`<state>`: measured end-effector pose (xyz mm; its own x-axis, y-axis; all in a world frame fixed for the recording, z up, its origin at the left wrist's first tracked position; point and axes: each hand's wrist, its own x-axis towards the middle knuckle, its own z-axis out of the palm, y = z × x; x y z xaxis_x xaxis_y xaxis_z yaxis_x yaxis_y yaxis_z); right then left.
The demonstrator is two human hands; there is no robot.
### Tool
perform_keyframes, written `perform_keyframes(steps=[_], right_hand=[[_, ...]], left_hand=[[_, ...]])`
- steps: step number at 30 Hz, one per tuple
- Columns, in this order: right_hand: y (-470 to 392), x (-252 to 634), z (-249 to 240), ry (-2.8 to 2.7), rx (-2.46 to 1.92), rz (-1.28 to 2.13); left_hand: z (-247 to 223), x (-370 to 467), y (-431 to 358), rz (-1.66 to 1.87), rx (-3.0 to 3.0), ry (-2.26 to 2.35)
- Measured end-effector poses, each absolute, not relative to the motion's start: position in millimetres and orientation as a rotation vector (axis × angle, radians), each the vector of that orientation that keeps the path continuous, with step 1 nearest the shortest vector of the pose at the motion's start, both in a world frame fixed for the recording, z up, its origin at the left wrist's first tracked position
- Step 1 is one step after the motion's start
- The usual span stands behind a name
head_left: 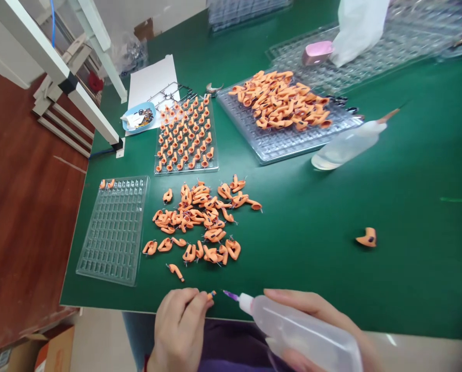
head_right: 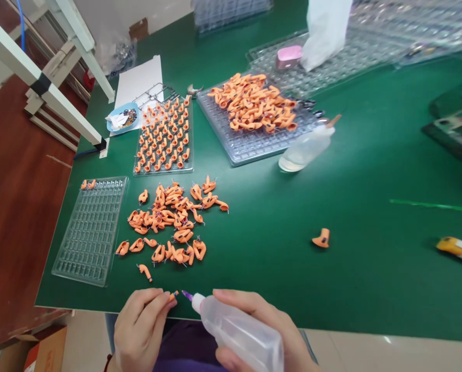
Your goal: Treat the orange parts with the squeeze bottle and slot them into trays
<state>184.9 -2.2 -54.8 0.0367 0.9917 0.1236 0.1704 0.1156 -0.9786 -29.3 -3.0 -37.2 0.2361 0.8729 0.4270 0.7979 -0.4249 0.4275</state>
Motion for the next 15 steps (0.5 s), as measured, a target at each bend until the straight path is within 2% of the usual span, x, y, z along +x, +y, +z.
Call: perform_keyframes(steps=[15], right_hand=[[3.5, 194.7, -62.6, -1.526, -1.188, 0.982]], left_hand=[[-36.2, -29.7, -2.5, 0.956, 2.358, 1.598]])
